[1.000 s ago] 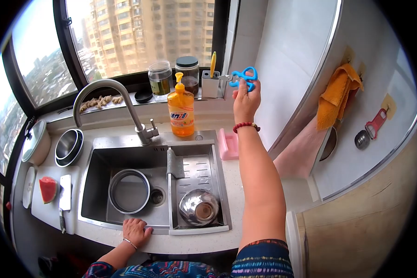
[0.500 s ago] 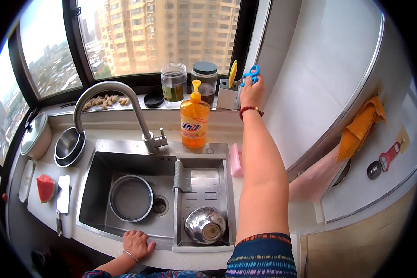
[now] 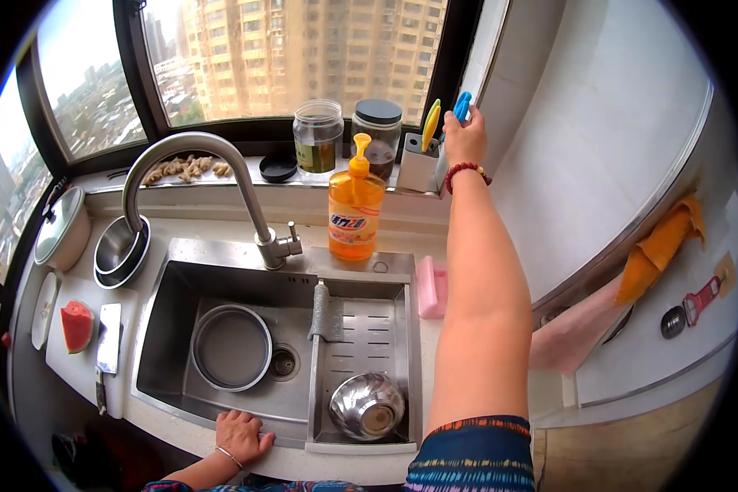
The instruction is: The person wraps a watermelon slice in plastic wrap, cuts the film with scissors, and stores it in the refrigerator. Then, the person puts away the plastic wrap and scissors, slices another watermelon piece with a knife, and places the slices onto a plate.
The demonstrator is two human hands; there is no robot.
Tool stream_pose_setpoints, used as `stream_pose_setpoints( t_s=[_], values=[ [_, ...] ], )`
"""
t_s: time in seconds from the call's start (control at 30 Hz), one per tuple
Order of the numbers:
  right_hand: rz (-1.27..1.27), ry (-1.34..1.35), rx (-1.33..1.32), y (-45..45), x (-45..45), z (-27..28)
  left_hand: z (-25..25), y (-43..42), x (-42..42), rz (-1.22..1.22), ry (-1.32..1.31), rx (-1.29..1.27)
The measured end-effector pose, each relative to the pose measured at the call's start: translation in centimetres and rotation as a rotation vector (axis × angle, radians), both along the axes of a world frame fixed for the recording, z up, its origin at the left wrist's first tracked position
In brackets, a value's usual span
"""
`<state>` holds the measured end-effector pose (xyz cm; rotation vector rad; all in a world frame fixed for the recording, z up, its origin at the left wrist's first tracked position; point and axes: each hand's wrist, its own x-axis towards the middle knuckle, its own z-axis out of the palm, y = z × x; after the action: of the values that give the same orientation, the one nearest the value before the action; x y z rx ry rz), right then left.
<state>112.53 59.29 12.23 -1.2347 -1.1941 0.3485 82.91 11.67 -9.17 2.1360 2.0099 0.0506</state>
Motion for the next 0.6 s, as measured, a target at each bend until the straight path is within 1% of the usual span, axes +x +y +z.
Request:
stream_pose_setpoints(
  t_s=[0.03, 0.1, 0.13, 0.2, 0.23, 0.3, 0.33, 0.4, 0.43, 0.5, 0.6],
  values=[
    [0.000, -0.001, -0.001, 0.3, 0.0, -0.2, 0.0, 0.0, 0.0, -0.012, -0.010, 0.032],
    [0.124, 0.153, -0.028, 0.9, 0.0, -0.8, -0.3, 0.0, 0.0, -0.004, -0.012, 0.020],
    [0.125, 0.153, -0.028, 2.3, 0.4, -2.0, -0.4, -0.1, 0.0, 0.004, -0.011, 0.007],
    [-0.047, 0.110, 0.152, 5.8, 1.7, -4.7, -0.2, -0.1, 0.0, 0.010, -0.011, 0.000],
    [-0.046, 0.108, 0.152, 4.9, 1.3, -4.6, -0.2, -0.1, 0.0, 0.013, -0.011, -0.005],
    [-0.209, 0.085, 0.043, 1.4, -0.6, -4.9, -0.2, -0.1, 0.0, 0.009, -0.014, -0.004],
    [-0.165, 0.064, 0.032, 0.9, -1.2, -5.7, -0.2, -0.1, 0.0, 0.006, -0.012, -0.001],
    [0.196, 0.187, -0.188, -0.9, -3.2, -6.2, -0.4, -0.1, -0.1, 0.009, 0.016, -0.022],
    [0.200, 0.191, -0.187, -0.2, -3.9, -7.4, -0.6, -0.1, -0.1, 0.010, 0.038, -0.045],
    [0.413, 0.107, -0.230, 1.8, -5.0, -10.7, -0.4, 0.0, 0.0, 0.013, 0.051, -0.067],
    [0.460, 0.116, -0.304, 1.3, -6.0, -10.7, -0.5, 0.0, -0.1, 0.005, 0.051, -0.066]
  ],
)
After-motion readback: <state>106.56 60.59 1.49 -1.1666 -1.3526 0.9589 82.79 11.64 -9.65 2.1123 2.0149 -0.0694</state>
